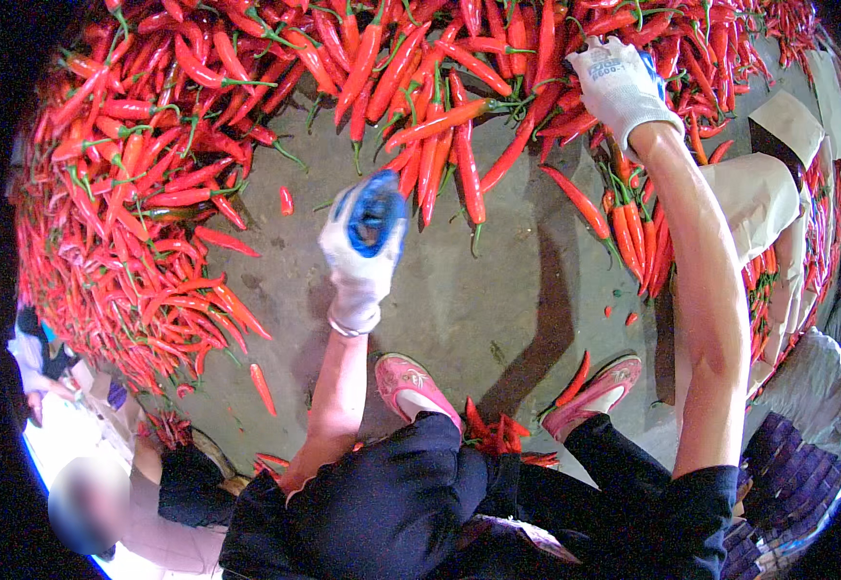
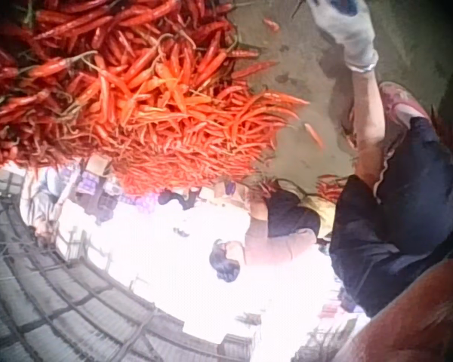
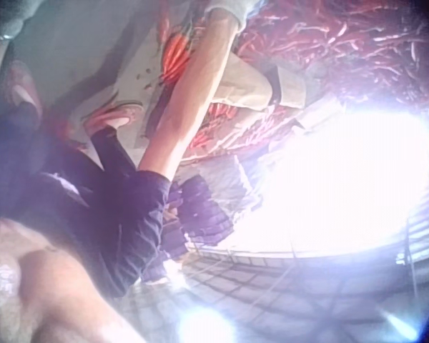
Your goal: The person picks up handfuls of red peppers from a large pile on the floor and arranges them neatly into a cardboard box.
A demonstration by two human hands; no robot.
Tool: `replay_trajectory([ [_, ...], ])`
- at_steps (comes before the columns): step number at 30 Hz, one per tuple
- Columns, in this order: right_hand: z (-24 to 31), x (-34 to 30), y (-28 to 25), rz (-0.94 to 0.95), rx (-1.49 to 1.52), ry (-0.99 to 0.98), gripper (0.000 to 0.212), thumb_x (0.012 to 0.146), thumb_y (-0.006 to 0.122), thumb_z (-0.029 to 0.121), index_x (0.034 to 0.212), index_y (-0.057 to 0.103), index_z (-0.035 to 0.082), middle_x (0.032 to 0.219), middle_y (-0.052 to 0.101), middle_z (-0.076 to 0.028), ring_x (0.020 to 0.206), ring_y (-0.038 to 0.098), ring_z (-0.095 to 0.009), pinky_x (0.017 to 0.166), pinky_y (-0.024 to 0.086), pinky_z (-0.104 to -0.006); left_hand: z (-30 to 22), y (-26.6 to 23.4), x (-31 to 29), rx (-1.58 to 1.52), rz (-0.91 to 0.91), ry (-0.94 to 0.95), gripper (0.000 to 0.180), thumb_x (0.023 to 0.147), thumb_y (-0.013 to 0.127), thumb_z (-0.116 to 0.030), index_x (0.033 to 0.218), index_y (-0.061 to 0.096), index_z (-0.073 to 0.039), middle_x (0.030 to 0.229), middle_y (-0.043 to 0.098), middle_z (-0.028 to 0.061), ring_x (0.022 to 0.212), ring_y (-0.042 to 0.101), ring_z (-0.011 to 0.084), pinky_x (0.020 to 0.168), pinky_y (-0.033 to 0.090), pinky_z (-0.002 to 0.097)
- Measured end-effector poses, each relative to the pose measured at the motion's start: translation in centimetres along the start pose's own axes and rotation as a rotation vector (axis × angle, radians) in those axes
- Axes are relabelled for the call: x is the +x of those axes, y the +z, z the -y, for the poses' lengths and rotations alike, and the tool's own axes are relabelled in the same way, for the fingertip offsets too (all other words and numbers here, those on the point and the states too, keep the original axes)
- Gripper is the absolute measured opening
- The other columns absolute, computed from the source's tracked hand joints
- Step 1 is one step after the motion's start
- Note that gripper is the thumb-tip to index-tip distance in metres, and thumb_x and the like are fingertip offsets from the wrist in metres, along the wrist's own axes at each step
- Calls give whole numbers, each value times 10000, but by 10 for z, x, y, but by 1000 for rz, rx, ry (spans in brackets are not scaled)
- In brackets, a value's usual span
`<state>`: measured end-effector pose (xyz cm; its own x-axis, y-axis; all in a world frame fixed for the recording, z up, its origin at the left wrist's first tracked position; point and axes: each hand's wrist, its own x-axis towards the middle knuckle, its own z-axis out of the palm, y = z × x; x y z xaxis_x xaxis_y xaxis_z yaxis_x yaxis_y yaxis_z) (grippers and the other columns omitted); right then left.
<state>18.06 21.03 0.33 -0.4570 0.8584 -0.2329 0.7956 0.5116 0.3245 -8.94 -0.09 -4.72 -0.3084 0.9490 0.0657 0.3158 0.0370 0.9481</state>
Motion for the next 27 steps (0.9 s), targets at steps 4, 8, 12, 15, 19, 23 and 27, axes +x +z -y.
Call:
replay_trajectory([
  [4,11,-4,-13,-91,-16,3,340,835,583,172,1168,631,124,1210,590,-139,1154,536,-318,962,433,-450,-15,16,11,234,130,249,381,728,762,-62,1097,664,-59,996,656,142,890,657,291,786,530,358],
  [8,40,-56,-37,-602,178,101,463,761,693,162,1213,598,127,1271,559,-89,1216,488,-302,1002,387,-456,-17,7,17,270,107,320,415,726,754,-84,1130,658,-94,1009,664,119,900,644,318,786,528,397],
  [12,70,-128,-44,-586,600,54,582,670,724,150,1225,564,76,1238,551,-137,1183,492,-362,1029,343,-492,-25,25,34,488,139,512,396,755,722,-156,1145,661,-133,1094,648,74,983,605,286,860,487,405],
  [15,111,-160,-31,-282,997,36,411,751,686,117,1135,573,25,1109,605,-158,1041,574,-351,933,437,-435,-42,37,66,790,237,690,393,799,652,-235,1181,620,-148,1134,617,56,1041,555,276,891,454,419],
  [19,143,-182,-11,321,1019,-58,469,727,731,244,1117,598,20,1088,601,-197,1035,580,-382,902,464,-422,-28,56,100,1119,477,513,345,818,613,-228,1145,606,-119,1056,612,91,992,562,296,801,479,432],
  [23,129,-196,4,584,872,-255,496,767,669,360,1149,605,51,1079,611,-216,988,601,-393,874,484,-461,-16,64,88,1082,467,531,348,813,608,-195,1156,604,-134,1006,610,89,955,574,300,778,493,421],
  [27,119,-166,12,58,917,151,423,741,695,207,1123,618,43,1015,621,-199,966,603,-391,885,472,-435,0,29,62,918,453,419,351,849,614,-214,1192,588,-141,993,600,125,903,588,323,753,495,439],
])
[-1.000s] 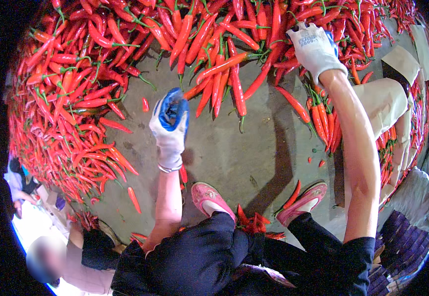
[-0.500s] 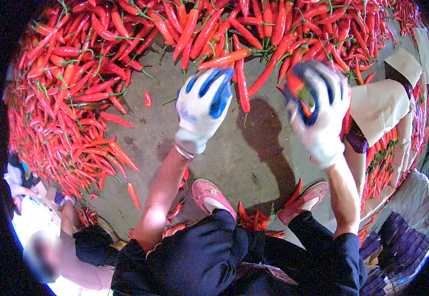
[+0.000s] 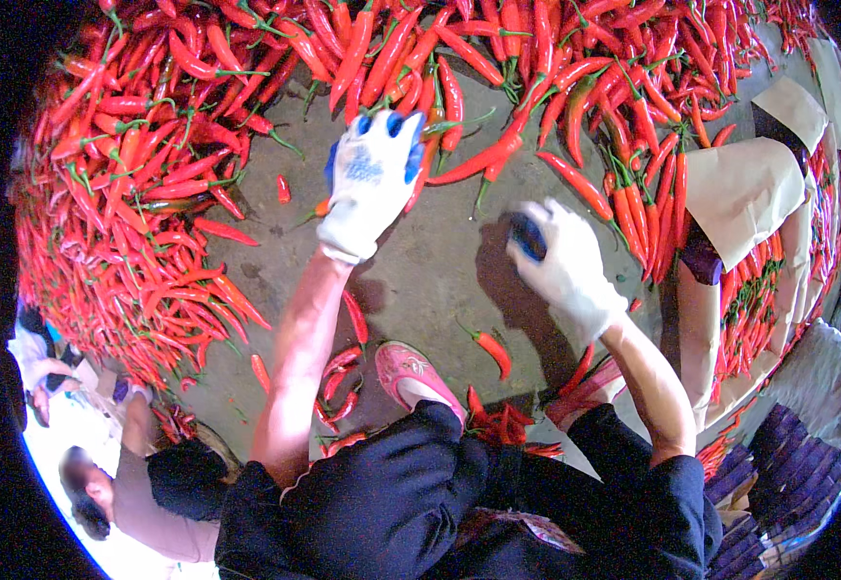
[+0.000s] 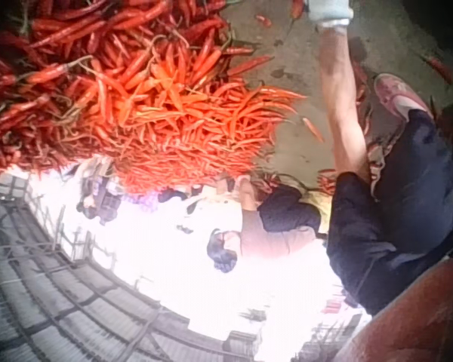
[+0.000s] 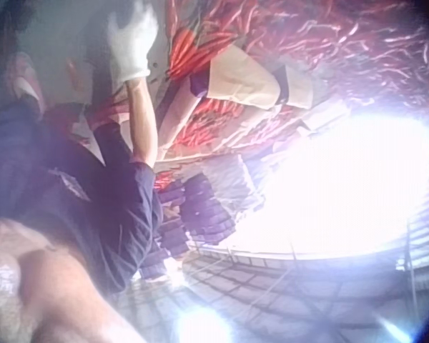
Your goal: The person picks up handfuls of red peppers from a large pile on the floor and arranges them neatly into a cardboard box.
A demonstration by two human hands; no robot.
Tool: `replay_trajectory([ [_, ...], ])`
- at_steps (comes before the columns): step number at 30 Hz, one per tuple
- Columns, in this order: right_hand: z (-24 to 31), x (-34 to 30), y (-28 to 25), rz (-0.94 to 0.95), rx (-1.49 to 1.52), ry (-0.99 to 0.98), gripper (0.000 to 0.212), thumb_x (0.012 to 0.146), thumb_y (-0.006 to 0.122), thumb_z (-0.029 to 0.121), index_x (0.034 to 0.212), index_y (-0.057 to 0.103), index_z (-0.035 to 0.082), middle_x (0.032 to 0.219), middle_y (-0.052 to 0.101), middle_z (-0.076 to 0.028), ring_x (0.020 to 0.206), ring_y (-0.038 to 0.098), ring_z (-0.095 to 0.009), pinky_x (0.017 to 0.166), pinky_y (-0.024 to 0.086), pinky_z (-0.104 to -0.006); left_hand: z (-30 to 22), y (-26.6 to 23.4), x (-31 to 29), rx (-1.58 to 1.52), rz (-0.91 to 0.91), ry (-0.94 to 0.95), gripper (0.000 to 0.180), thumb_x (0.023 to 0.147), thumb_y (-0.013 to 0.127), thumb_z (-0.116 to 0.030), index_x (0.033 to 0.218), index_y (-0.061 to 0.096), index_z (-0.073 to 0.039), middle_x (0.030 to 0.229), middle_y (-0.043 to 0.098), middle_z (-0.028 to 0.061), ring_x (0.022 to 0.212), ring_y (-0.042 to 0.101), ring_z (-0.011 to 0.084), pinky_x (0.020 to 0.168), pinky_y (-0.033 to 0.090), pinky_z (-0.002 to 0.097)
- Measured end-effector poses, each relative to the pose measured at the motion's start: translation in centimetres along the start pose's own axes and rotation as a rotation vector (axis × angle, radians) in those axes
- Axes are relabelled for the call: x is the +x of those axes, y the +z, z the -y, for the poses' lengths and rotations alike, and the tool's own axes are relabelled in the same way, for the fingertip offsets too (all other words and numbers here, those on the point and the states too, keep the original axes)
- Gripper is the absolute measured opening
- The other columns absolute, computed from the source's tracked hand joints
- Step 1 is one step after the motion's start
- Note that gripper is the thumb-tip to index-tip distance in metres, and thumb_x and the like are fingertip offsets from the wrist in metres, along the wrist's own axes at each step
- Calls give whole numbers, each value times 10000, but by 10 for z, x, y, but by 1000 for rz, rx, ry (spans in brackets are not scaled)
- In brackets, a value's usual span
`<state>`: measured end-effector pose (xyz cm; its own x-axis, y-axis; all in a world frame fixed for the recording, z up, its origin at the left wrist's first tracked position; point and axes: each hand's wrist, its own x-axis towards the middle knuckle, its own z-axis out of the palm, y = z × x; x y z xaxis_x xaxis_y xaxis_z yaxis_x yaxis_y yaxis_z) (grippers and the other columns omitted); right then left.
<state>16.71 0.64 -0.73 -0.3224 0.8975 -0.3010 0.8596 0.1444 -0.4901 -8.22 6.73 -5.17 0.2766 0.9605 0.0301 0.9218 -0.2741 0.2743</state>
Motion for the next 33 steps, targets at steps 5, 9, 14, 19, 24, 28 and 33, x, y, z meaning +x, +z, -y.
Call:
replay_trajectory([
  [5,33,60,3,-202,11,13,530,736,730,225,1233,576,119,975,636,-155,899,626,-358,804,500,-425,26,-31,-60,-443,-214,-266,364,841,682,-172,1175,589,-62,1008,643,154,899,637,329,775,508,403],
  [9,25,72,30,-101,3,4,558,774,703,316,1282,545,145,958,637,-170,874,626,-360,784,502,-444,11,-27,-85,-1593,-283,-647,360,892,667,-122,1206,527,-15,1002,657,102,825,655,166,737,551,305],
  [14,18,60,30,-47,853,214,307,858,638,141,1148,643,43,891,673,-34,789,631,-137,734,505,-288,-27,-28,-69,-1576,-58,-702,325,857,669,-68,1164,562,-64,891,639,77,720,638,184,640,522,323],
  [19,-19,27,21,-430,1136,420,217,927,582,96,1115,651,11,891,643,0,775,590,-71,680,479,-224,-57,-2,-21,-577,-95,-289,364,795,727,-236,1090,592,-70,955,616,165,816,646,354,676,522,436],
  [24,-27,24,19,-520,1137,482,208,933,579,77,1117,642,3,958,666,-35,840,620,-100,739,498,-245,-65,26,-5,-386,57,-300,483,824,686,-394,1154,538,-74,991,588,190,786,646,353,632,518,466],
  [28,-29,35,23,-563,908,321,215,900,573,10,1103,632,-24,997,664,-43,920,619,-119,845,484,-257,-75,31,-18,-295,163,-287,509,823,675,-355,1221,518,-79,1004,595,180,829,646,358,659,524,466],
  [33,-21,46,15,-459,221,12,358,763,645,10,1115,654,74,1047,646,-114,995,621,-288,913,470,-345,-61,28,-61,-551,67,-392,420,739,730,-235,1104,603,-69,984,649,186,881,650,365,735,529,441],
])
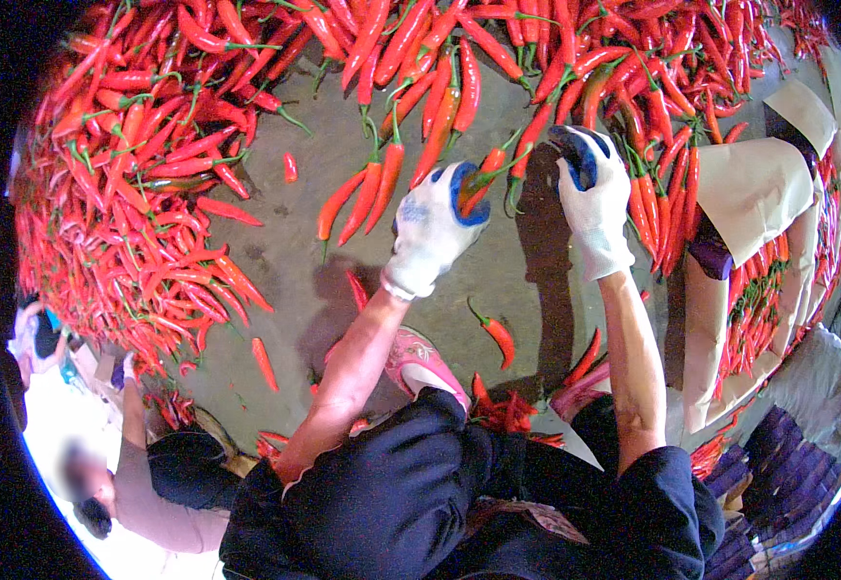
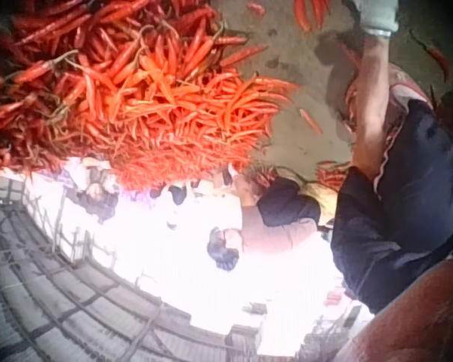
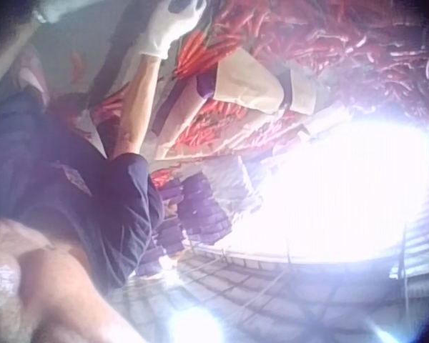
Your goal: The person picks up handfuls of red peppers from a large pile on the floor and arranges them neatly into a cardboard box.
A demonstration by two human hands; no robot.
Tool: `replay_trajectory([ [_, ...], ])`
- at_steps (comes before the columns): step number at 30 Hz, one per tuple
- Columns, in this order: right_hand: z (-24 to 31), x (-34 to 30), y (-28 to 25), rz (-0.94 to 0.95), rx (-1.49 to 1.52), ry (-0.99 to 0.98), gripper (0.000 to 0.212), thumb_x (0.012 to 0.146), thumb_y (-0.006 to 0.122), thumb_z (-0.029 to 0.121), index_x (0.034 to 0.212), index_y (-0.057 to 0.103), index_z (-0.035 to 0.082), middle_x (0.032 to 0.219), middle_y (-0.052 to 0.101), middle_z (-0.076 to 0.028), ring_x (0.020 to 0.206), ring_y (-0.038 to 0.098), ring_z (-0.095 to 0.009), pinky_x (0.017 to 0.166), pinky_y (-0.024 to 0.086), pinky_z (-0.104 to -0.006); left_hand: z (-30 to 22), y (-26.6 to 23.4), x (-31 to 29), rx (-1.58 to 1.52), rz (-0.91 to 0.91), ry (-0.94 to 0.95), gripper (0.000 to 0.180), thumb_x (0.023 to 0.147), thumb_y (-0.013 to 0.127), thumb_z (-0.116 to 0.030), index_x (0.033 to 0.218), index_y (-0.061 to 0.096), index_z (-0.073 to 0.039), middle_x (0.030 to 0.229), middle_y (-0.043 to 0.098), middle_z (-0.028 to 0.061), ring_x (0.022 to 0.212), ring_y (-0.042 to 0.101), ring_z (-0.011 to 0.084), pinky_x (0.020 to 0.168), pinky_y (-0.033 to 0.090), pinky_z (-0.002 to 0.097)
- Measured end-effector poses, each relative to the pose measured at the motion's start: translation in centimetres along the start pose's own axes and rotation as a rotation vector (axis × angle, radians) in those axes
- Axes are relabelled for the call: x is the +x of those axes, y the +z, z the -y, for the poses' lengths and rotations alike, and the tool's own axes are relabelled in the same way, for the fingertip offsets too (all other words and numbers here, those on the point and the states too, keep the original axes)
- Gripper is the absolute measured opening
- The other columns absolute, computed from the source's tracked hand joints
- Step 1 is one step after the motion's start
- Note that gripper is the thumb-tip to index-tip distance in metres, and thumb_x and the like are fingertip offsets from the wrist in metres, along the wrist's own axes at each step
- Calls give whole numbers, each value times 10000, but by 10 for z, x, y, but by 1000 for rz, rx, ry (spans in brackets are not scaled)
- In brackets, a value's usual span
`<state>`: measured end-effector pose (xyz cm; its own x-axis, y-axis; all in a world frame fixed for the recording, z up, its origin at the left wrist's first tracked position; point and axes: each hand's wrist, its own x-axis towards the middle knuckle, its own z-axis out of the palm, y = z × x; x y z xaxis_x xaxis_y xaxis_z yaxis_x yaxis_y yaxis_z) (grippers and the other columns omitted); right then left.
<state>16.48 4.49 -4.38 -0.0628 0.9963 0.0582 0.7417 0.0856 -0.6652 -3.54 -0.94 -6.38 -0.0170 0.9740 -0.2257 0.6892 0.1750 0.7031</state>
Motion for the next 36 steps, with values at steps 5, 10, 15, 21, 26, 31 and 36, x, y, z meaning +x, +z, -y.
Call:
replay_trajectory([
  [5,28,11,16,224,-633,-332,458,708,704,99,1155,651,179,1272,539,-97,1204,483,-323,1008,392,-469,38,-29,-59,-497,127,-115,457,684,816,-107,1092,630,-19,915,665,59,800,632,168,760,513,315],
  [10,29,13,10,252,-514,-501,415,711,724,183,1113,629,138,1231,563,-81,1231,458,-304,1043,331,-481,56,-46,-102,-1259,457,-514,356,786,758,-81,1110,634,2,961,679,30,840,638,93,726,511,232],
  [15,42,-25,8,418,174,128,341,758,690,124,1076,612,30,921,655,-199,886,624,-402,810,502,-427,59,-53,-104,-1414,63,-559,266,842,705,-111,1066,629,10,883,661,55,731,638,147,634,522,286],
  [21,42,-61,-1,1335,-246,-286,460,731,696,358,1100,636,92,874,673,-206,855,655,-383,786,532,-457,60,-92,-74,-1131,-328,-471,345,791,717,-92,1109,626,8,827,638,49,648,605,134,573,495,267],
  [26,96,-29,38,631,-109,-122,425,737,709,354,1021,600,57,850,646,-195,806,631,-386,726,506,-456,85,-89,-71,-1061,-585,-490,287,786,735,-38,1050,635,14,840,650,52,667,594,115,603,496,266],
  [31,145,0,112,436,-451,-124,584,789,686,332,1238,490,15,942,649,-181,797,658,-348,712,521,-437,99,-89,-58,-88,-560,-207,320,721,794,-89,991,647,-2,916,671,136,745,644,260,708,511,328],
  [36,140,-7,117,474,-392,-104,638,777,701,343,1264,469,3,959,639,-186,838,657,-340,734,521,-432,98,-97,-78,-256,-320,-524,308,763,768,-138,1012,656,3,823,684,177,672,671,241,580,515,354],
])
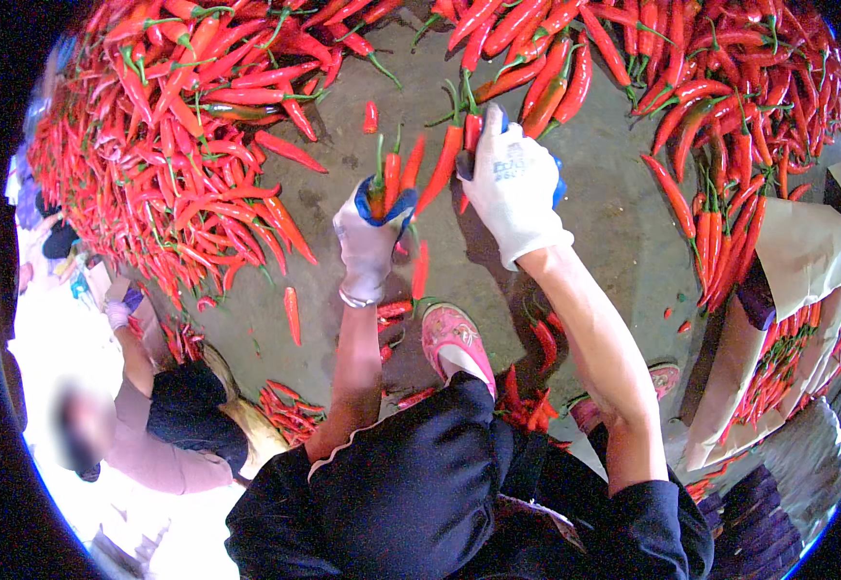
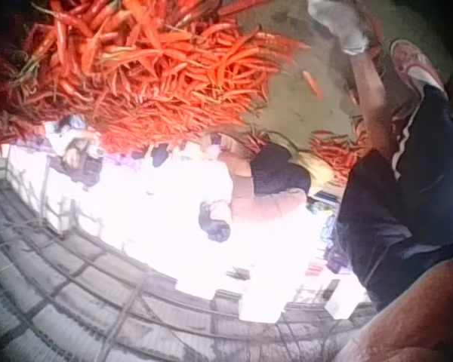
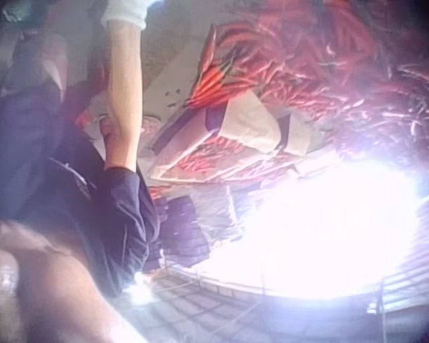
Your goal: The person picks up handfuls of red peppers from a large pile on the floor and arranges them neatly into a cardboard box.
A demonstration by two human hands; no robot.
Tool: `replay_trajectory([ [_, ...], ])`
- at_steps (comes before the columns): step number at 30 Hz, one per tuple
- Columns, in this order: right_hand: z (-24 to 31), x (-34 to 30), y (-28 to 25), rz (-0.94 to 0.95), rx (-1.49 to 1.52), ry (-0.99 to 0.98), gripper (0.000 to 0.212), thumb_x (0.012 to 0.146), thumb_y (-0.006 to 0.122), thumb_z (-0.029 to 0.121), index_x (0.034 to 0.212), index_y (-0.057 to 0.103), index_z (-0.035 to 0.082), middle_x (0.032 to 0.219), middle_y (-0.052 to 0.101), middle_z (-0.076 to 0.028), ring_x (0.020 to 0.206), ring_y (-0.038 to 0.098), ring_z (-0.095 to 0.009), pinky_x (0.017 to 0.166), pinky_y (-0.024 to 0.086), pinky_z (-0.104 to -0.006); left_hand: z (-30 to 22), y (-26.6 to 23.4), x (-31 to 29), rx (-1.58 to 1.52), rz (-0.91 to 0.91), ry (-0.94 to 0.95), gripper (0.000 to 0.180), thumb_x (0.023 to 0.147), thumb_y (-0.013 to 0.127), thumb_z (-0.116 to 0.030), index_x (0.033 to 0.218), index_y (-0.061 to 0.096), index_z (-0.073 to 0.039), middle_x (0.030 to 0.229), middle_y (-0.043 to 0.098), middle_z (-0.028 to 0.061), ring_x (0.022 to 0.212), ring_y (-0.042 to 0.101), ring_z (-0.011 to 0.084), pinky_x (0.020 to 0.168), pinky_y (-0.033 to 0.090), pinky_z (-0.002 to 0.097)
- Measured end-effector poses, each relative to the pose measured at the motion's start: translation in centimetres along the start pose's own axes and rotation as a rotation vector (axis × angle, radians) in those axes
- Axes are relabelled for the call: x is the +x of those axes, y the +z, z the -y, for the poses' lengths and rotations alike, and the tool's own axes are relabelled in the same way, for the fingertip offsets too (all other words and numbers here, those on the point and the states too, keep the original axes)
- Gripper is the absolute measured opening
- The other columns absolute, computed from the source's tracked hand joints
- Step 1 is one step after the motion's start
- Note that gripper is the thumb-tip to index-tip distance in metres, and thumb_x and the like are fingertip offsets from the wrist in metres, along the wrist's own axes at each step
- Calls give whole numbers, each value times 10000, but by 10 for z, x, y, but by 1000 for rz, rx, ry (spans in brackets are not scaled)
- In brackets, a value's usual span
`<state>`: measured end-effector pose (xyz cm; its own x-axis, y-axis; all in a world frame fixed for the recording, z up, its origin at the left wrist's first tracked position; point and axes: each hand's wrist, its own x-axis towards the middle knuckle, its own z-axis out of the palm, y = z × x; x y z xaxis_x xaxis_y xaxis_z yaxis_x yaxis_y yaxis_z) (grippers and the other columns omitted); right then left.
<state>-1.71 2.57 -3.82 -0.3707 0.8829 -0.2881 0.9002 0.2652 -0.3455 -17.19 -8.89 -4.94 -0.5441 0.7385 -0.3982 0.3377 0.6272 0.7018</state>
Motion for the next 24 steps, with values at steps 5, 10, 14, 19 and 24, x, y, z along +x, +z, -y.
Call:
replay_trajectory([
  [5,-9,-11,-8,91,-93,8,649,745,738,373,1244,501,32,1042,627,-160,936,638,-332,778,511,-425,40,-8,-16,-888,130,-356,237,819,671,16,1052,639,43,893,688,83,678,649,166,565,519,293],
  [10,-4,-9,-3,63,-113,-11,583,749,737,361,1200,536,51,981,635,-158,894,643,-320,769,506,-431,28,-6,-19,-813,32,-138,307,792,700,39,1091,633,34,904,677,53,720,621,101,636,520,243],
  [14,-15,-16,-12,-89,152,-32,450,759,716,321,1071,552,41,876,635,-174,812,641,-353,723,506,-442,5,-18,-13,-322,123,279,419,713,766,10,1110,641,-36,1031,685,93,854,668,171,742,537,274],
  [19,-13,-27,-11,-188,594,-31,394,770,696,299,1036,555,44,851,637,-195,798,631,-396,697,497,-460,6,-35,-13,396,372,613,545,650,720,-96,1186,630,-149,1268,601,97,1108,603,314,915,498,403],
  [24,19,-9,12,12,202,5,514,765,705,423,1075,576,34,852,657,-183,794,653,-361,690,515,-438,20,-35,-9,654,448,674,554,671,698,-116,1211,613,-203,1295,584,53,1053,613,301,898,508,416],
])
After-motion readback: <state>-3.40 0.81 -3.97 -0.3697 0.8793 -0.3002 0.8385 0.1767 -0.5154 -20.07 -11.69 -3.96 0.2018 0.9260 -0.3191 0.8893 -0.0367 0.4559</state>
